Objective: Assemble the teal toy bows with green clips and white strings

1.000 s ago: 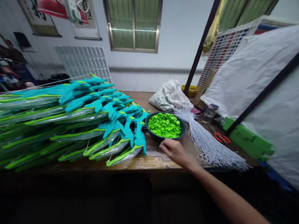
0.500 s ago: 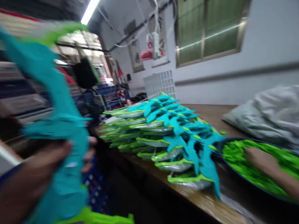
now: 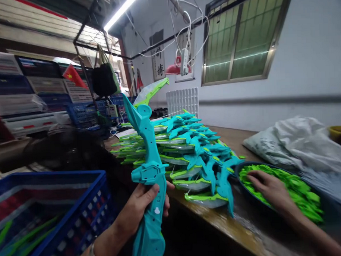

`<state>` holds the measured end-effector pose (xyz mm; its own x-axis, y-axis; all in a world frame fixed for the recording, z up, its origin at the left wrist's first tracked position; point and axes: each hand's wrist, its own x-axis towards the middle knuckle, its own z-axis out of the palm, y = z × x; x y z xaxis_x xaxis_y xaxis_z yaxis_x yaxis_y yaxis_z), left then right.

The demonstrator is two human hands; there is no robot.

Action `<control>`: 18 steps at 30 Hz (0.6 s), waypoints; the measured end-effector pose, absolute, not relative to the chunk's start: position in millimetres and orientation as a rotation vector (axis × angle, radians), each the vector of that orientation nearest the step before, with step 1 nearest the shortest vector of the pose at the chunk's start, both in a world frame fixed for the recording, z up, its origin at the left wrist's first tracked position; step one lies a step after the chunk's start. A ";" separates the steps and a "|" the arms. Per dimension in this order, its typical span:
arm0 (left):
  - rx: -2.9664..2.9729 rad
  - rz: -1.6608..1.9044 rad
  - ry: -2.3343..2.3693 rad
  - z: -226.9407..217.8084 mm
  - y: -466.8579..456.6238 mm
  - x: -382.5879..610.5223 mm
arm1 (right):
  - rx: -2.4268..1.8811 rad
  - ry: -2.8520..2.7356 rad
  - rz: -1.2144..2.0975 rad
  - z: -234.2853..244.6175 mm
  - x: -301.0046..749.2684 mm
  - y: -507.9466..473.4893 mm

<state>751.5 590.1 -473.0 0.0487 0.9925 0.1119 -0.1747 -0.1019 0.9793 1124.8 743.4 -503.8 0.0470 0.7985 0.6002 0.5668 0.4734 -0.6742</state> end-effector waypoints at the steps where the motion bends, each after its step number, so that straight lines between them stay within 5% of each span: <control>1: 1.177 1.331 0.989 -475.8 588.0 757.3 | -1.170 -1.657 0.333 -503.0 1105.6 727.7; 9: 1.099 1.467 0.955 -525.0 568.4 813.8 | -0.627 -1.347 0.986 -498.5 970.5 594.6; 18: 1.122 1.561 1.053 -582.5 534.1 826.7 | -0.735 -1.664 0.151 -529.7 957.4 540.8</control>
